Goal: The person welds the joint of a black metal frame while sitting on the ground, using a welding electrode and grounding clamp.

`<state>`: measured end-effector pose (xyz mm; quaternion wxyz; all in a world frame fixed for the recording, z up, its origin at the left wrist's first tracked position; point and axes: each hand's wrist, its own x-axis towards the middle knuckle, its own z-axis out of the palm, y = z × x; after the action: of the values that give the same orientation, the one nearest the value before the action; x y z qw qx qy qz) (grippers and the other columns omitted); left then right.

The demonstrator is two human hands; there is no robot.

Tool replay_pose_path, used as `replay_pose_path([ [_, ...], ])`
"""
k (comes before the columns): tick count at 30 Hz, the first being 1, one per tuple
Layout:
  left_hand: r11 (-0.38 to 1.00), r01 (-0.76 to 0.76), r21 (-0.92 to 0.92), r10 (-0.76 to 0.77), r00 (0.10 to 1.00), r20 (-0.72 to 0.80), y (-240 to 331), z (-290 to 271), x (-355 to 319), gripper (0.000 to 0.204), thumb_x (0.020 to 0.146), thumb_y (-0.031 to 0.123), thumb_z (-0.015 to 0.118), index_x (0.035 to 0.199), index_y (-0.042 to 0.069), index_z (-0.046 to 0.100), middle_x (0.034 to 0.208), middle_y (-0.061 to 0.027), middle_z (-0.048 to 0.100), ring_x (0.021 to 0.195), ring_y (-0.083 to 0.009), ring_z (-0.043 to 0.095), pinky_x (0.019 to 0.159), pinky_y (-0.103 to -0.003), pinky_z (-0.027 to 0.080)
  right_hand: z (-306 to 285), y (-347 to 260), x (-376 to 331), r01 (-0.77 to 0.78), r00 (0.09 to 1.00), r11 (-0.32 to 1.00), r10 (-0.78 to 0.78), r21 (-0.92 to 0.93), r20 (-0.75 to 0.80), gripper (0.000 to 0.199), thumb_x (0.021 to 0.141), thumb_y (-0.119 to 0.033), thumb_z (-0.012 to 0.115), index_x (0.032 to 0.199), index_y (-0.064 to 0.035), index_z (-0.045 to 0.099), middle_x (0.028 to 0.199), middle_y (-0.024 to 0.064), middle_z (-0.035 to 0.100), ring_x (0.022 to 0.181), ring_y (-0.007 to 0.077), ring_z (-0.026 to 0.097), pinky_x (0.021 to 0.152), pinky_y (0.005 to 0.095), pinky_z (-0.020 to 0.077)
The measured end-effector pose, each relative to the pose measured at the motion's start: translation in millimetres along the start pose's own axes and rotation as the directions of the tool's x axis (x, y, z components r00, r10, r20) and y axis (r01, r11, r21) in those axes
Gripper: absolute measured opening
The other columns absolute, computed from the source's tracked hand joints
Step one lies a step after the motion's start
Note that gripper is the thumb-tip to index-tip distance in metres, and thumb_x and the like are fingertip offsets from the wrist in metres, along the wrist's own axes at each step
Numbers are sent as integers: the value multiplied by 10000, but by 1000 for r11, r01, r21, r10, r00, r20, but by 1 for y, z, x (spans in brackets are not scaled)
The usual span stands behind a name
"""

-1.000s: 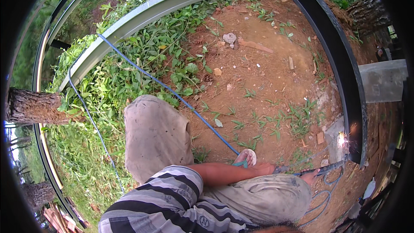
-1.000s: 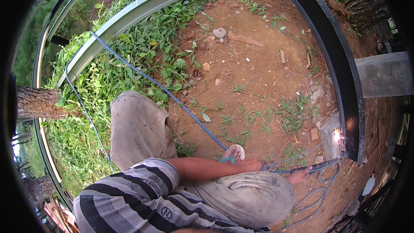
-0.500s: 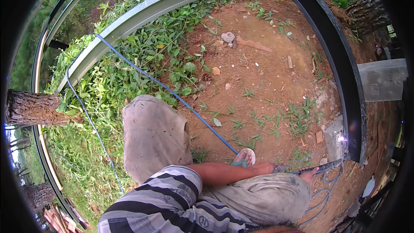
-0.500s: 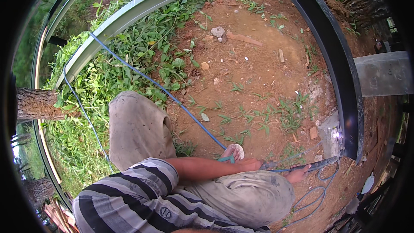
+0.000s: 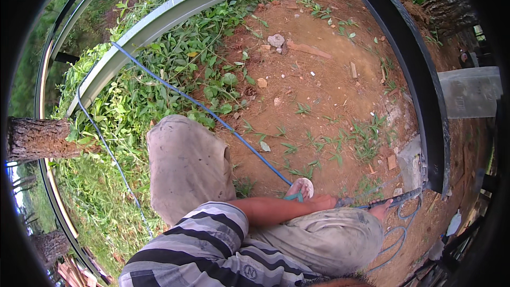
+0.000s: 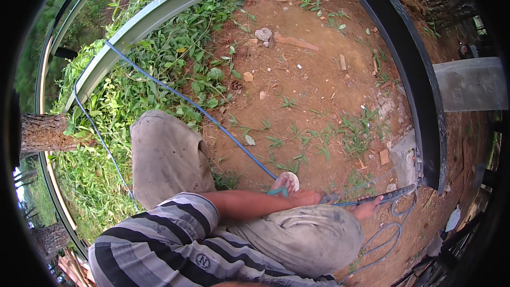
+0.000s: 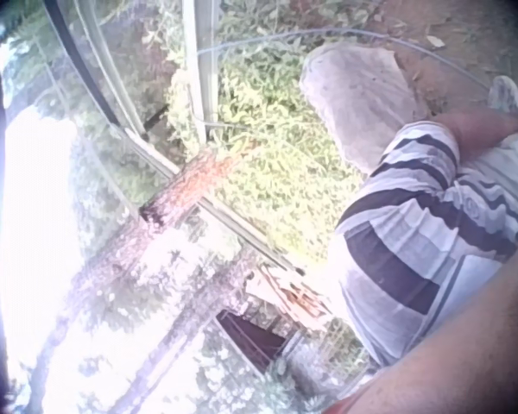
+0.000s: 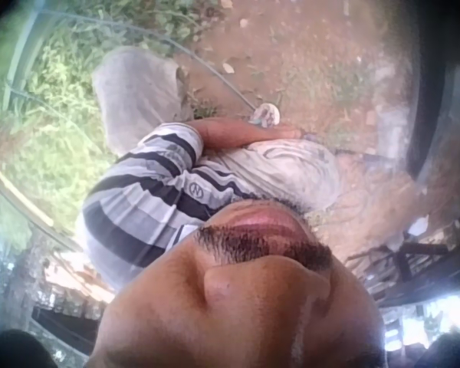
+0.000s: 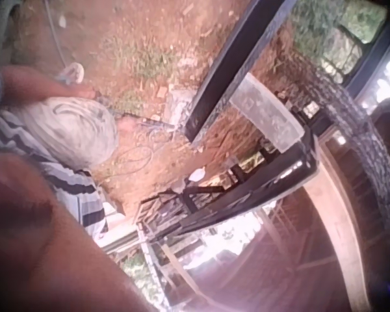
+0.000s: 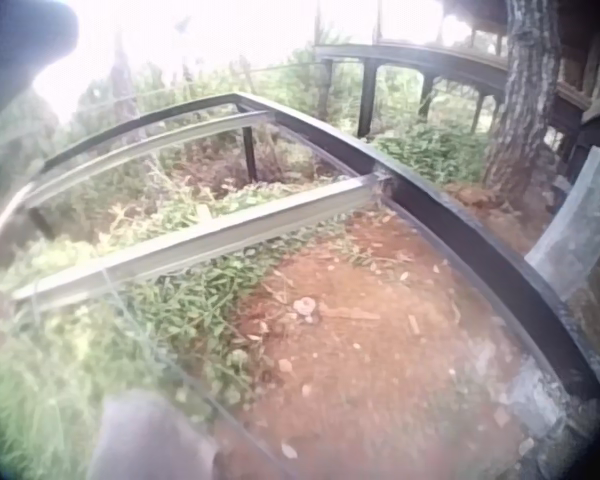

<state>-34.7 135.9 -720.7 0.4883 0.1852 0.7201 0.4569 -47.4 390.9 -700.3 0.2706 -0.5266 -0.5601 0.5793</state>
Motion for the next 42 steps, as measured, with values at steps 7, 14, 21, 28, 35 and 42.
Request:
replay_pose_path([
  [7, 997, 22, 74, -22, 1000, -12, -13, 8, 8, 343, 1018, 230, 444, 1298, 55, 540, 1197, -285, 676, 1144, -459, 672, 913, -595, 536, 13, 0, -17, 99, 994, 994, -101, -56, -43, 394, 1045, -460, 584, 1034, -67, 550, 752, 41, 508, 588, 162, 494, 496, 320, 419],
  [14, 1000, 0, 22, 0, 1000, -6, -7, 5, 9, 408, 983, 318, 524, 1261, 21, 546, 1144, -312, 684, 1113, -477, 671, 906, -580, 527, 1, 6, -10, 125, 991, 991, -124, 39, -41, 387, 1041, -452, 589, 1023, -68, 543, 738, 54, 517, 550, 168, 493, 473, 325, 433],
  [21, 993, 8, 120, -6, 1000, -16, 1, 2, 8, 332, 995, 211, 458, 1237, 12, 567, 1152, -331, 684, 1128, -457, 678, 932, -559, 532, 5, 9, -3, 159, 987, 986, -157, 41, -30, 375, 1040, -447, 589, 967, -84, 523, 672, 53, 526, 506, 182, 527, 454, 337, 443],
  [28, 994, -13, 109, 14, 1000, -4, 7, -6, 0, 329, 996, 207, 459, 1230, -2, 557, 1130, -339, 687, 1116, -468, 679, 934, -557, 531, 7, 8, -7, 140, 990, 989, -139, 49, -22, 389, 1042, -453, 584, 935, -88, 503, 647, 56, 517, 493, 191, 525, 440, 340, 439],
  [35, 993, -9, 118, 12, 1000, -22, 5, -3, 4, 325, 995, 217, 467, 1203, -16, 557, 1083, -337, 697, 1058, -471, 700, 896, -558, 549, 6, 16, 4, 141, 988, 983, -147, 119, 50, 385, 1037, -446, 596, 930, -86, 512, 653, 58, 519, 478, 186, 511, 427, 332, 435],
  [42, 992, 3, 124, -3, 1000, 2, 1, -3, 5, 331, 1005, 201, 444, 1221, -27, 548, 1115, -335, 691, 1088, -468, 691, 917, -558, 541, 13, 15, -5, 150, 989, 982, -151, 117, 0, 353, 1051, -422, 574, 988, -79, 517, 652, 53, 513, 481, 179, 505, 424, 330, 416],
])
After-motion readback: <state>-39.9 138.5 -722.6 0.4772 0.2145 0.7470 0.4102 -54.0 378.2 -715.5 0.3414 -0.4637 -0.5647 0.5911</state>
